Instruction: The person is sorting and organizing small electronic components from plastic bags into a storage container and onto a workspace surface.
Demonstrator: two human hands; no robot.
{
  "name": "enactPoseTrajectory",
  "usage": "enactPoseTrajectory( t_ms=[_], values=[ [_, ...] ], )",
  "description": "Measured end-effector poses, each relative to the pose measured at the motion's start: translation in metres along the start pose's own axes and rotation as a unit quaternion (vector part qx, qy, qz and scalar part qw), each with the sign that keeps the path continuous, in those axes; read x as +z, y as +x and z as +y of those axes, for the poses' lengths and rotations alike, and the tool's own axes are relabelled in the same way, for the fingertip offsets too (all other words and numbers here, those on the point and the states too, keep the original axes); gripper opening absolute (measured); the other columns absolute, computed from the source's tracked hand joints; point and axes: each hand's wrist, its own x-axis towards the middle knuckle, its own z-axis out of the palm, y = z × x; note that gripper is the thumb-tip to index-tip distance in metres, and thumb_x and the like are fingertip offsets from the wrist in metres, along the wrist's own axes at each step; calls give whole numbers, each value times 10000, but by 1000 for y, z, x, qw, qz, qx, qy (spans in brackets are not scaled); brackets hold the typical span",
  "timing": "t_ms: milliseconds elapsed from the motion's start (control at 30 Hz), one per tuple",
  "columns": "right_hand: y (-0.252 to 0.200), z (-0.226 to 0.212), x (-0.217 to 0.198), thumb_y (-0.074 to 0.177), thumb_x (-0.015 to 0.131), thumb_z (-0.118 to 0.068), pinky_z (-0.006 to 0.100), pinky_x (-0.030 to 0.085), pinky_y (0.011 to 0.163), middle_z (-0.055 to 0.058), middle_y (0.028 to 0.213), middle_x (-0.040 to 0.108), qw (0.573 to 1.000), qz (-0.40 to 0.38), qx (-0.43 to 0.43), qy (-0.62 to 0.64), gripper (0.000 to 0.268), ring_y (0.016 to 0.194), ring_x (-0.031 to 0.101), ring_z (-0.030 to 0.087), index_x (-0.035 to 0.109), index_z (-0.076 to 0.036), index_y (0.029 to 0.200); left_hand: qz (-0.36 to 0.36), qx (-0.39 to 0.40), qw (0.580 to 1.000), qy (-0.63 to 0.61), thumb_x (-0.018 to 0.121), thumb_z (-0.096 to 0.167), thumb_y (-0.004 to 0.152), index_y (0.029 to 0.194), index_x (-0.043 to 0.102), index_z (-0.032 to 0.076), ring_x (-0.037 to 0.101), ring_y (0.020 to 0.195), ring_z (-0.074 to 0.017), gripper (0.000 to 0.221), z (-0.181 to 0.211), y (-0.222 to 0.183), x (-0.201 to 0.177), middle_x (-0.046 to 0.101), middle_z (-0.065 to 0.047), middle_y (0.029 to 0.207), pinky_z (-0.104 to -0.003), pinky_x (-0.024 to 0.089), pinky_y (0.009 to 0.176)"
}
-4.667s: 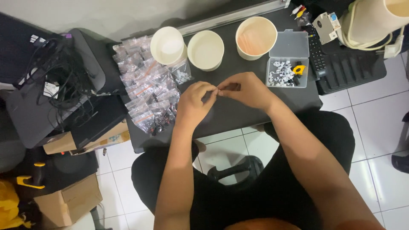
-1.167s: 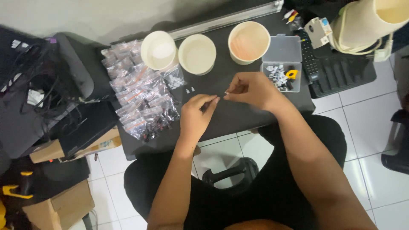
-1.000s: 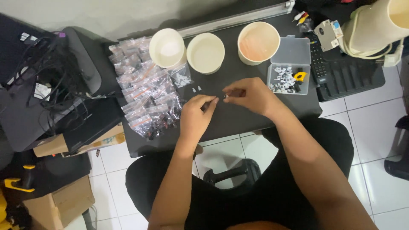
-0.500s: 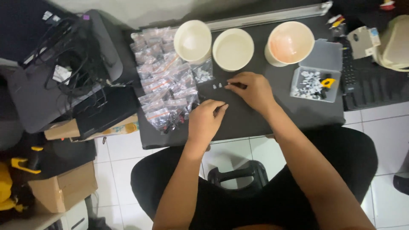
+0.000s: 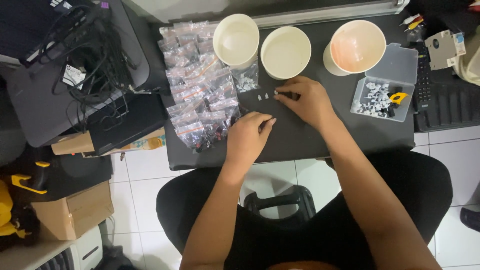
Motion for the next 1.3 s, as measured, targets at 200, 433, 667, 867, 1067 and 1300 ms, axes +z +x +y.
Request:
enactPoseTrajectory(
  t_ms=[200,433,667,867,1067,1300],
  values=[
    [-4,-7,-1,906,796,-175,366,554,594,112,964,736,1000,-1,4,-25,165,740,695,267,812,-82,1042,2,2,1000,1,674,229,1002,1089,775,74,750,784,-203,205,2,1,3,763,-104,957,-276,624,612],
    [-1,-8,-1,905,795,-175,359,553,574,125,963,742,1000,0,-7,-28,170,724,701,269,810,-78,1043,0,9,1000,7,671,234,1003,1086,771,64,751,772,-203,214,4,2,3,761,-111,945,-273,623,605],
    [-2,-5,3,918,795,-232,351,542,575,103,941,737,999,7,-18,-41,182,713,698,257,810,-91,1032,10,15,1000,13,686,229,993,1076,773,62,753,770,-205,206,7,2,3,761,-109,928,-274,627,606],
    [-2,-10,1,914,800,-234,350,542,579,110,936,739,999,8,-23,-48,192,711,694,256,808,-88,1039,4,8,1000,20,676,252,997,1083,772,83,751,775,-188,212,9,4,4,758,-92,937,-263,620,611],
    [-10,0,-12,892,812,-165,377,560,637,136,932,729,1000,-12,-19,-16,184,775,709,293,806,-58,1041,-26,-10,999,20,649,284,1016,1129,766,101,756,848,-194,245,24,6,1,762,-91,1010,-279,627,672],
    [-43,-14,-102,891,797,-85,410,543,675,155,892,734,997,-6,44,-57,130,827,720,328,812,-41,1012,-39,34,998,-25,643,269,1024,1122,763,91,762,883,-256,236,72,16,19,759,-130,1007,-323,625,667]
  ],
)
